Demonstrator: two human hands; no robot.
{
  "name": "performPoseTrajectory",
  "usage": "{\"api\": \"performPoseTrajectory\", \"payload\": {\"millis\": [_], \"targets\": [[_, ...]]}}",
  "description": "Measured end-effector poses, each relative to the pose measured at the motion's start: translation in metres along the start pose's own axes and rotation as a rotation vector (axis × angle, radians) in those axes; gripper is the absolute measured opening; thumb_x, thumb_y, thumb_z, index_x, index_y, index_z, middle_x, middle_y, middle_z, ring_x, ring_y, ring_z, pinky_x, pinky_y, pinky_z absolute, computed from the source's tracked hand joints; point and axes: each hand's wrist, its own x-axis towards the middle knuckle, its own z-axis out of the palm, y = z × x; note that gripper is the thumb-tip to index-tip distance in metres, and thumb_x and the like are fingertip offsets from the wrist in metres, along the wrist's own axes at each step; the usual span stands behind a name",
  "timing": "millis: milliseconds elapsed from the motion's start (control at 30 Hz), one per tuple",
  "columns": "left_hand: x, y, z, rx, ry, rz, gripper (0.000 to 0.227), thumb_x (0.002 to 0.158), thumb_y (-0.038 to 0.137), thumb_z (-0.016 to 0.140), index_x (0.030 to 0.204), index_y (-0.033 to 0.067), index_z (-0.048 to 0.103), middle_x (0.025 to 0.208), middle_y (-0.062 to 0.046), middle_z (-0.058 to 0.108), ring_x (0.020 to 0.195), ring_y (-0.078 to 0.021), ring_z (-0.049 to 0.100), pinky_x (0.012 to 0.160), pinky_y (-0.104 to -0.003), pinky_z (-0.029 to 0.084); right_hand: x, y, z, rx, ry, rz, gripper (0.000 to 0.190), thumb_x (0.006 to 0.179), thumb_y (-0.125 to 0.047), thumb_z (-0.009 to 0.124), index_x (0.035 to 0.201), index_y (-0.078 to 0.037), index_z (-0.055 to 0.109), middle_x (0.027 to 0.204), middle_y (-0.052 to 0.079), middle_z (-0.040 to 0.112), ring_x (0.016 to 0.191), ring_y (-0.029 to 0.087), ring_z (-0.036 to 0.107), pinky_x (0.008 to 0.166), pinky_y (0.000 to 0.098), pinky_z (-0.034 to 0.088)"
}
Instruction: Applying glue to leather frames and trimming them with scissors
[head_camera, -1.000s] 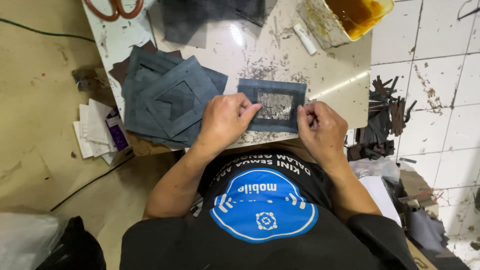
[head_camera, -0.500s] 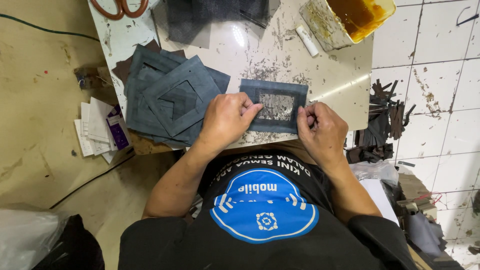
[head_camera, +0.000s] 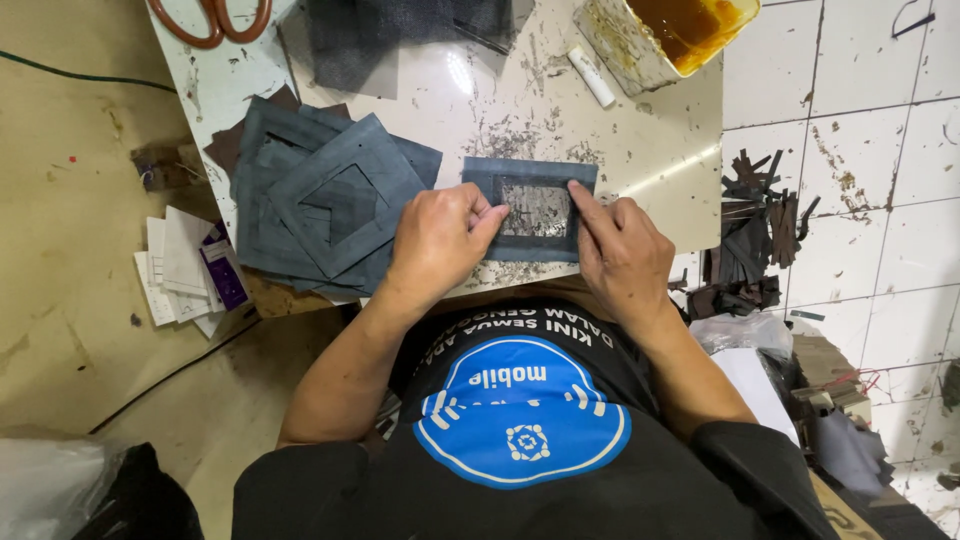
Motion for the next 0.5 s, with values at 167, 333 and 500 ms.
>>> {"api": "performPoseTrajectory", "payload": {"millis": [167, 333, 500], "targets": [[-0.009, 0.006, -0.002, 0.047, 0.044, 0.081, 0.025, 0.091, 0.029, 0.073, 0.08, 0.0085, 0.063, 0.063, -0.013, 0.067, 0.067, -0.0414, 0.07, 0.062, -0.051, 0.054, -0.003, 0.001, 0.001, -0.082, -0.029, -0.042, 0.04, 0.101, -0.01, 0.058, 0.137, -0.022, 0.072, 0.077, 0.003, 0.05, 0.062, 0.021, 0.054, 0.054, 0.0312, 0.047], [-0.021, 0.023, 0.017, 0.293, 0.323, 0.423, 0.025, 0.085, 0.008, 0.077, 0.105, 0.0042, 0.063, 0.089, -0.014, 0.057, 0.087, -0.0395, 0.062, 0.072, -0.048, 0.052, 0.003, 0.004, 0.006, -0.175, 0.059, -0.166, 0.036, 0.1, -0.017, 0.059, 0.134, -0.019, 0.071, 0.089, 0.007, 0.049, 0.075, 0.027, 0.054, 0.061, 0.037, 0.048], [-0.026, 0.019, 0.054, 0.566, 0.164, 0.562, 0.062, 0.107, 0.026, 0.058, 0.159, -0.0004, 0.035, 0.167, -0.021, 0.03, 0.156, -0.0338, 0.025, 0.128, -0.048, 0.011, 0.004, 0.0, 0.011, -0.216, 0.031, -0.188, 0.039, 0.106, -0.035, 0.057, 0.141, -0.022, 0.066, 0.143, 0.011, 0.053, 0.129, 0.032, 0.045, 0.097, 0.0424, 0.035]]}}
